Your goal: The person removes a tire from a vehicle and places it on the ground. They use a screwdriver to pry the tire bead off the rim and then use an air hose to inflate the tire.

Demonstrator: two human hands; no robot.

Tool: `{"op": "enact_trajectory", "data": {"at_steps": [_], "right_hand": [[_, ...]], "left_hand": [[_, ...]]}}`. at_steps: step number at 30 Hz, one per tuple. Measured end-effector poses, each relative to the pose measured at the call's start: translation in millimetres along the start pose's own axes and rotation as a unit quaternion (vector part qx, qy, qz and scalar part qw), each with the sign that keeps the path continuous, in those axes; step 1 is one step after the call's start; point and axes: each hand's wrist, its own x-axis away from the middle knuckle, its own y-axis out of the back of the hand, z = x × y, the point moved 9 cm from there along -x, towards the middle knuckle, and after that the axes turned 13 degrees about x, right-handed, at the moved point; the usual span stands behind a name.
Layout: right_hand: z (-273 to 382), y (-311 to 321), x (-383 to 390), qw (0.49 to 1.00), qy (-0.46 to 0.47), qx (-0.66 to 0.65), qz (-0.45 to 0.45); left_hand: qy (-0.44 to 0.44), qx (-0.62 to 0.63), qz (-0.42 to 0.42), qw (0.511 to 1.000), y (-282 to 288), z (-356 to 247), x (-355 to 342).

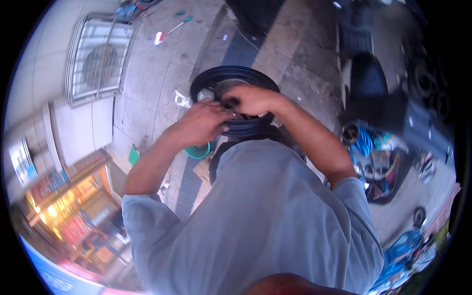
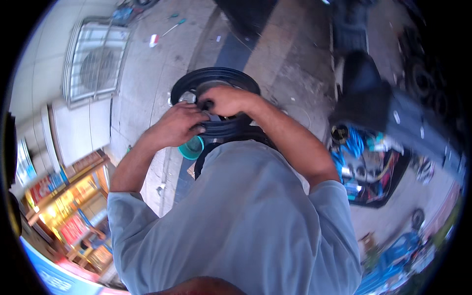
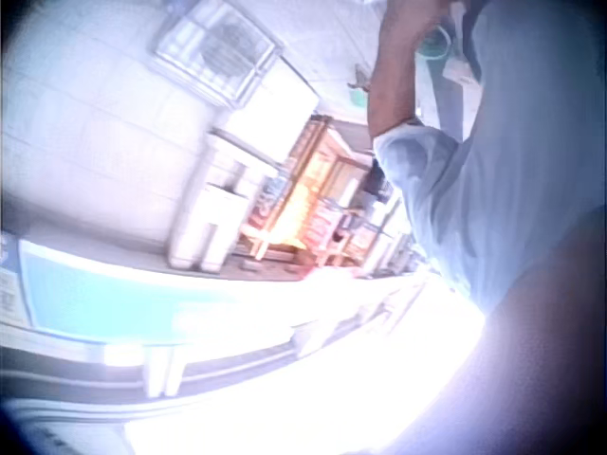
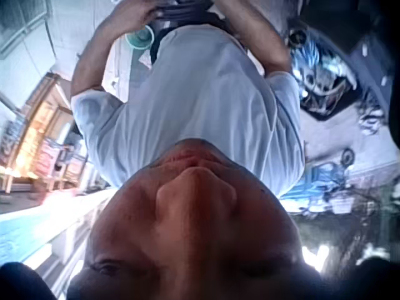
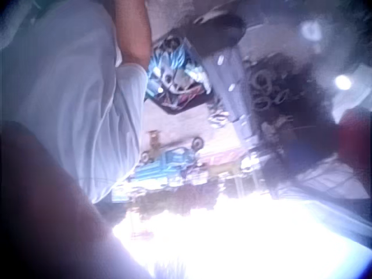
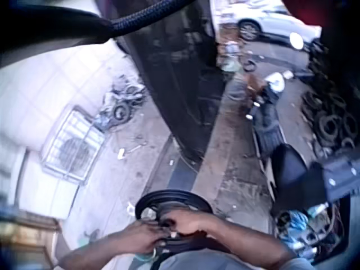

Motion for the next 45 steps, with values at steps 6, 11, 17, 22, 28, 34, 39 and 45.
{"op": "enact_trajectory", "data": {"at_steps": [6,11,17,22,28,34,39,45], "right_hand": [[9,-31,-128,0.996,0.045,-0.020,0.076],[20,-38,-237,0.999,0.040,-0.026,0.014],[65,-27,-384,0.989,0.126,-0.020,0.075],[53,-3,-514,0.985,0.154,-0.073,0.030],[-75,-11,-685,0.971,-0.033,-0.238,0.014],[-125,45,-837,0.998,0.010,-0.066,0.004],[-212,60,-946,0.995,-0.030,0.079,0.060],[-419,-35,-989,0.916,-0.285,-0.053,0.279]], "left_hand": [[0.021,0.012,-0.001,1.000,46,106,64],[0.030,0.029,-0.057,0.998,117,187,118],[0.057,-0.002,-0.123,0.991,221,252,187],[0.120,-0.022,-0.276,0.953,329,338,227],[0.412,0.320,-0.591,0.616,339,544,295],[0.225,0.709,-0.595,0.303,361,707,195],[0.184,0.762,-0.599,0.159,368,838,133],[0.289,0.736,-0.571,0.221,305,1002,63]]}}
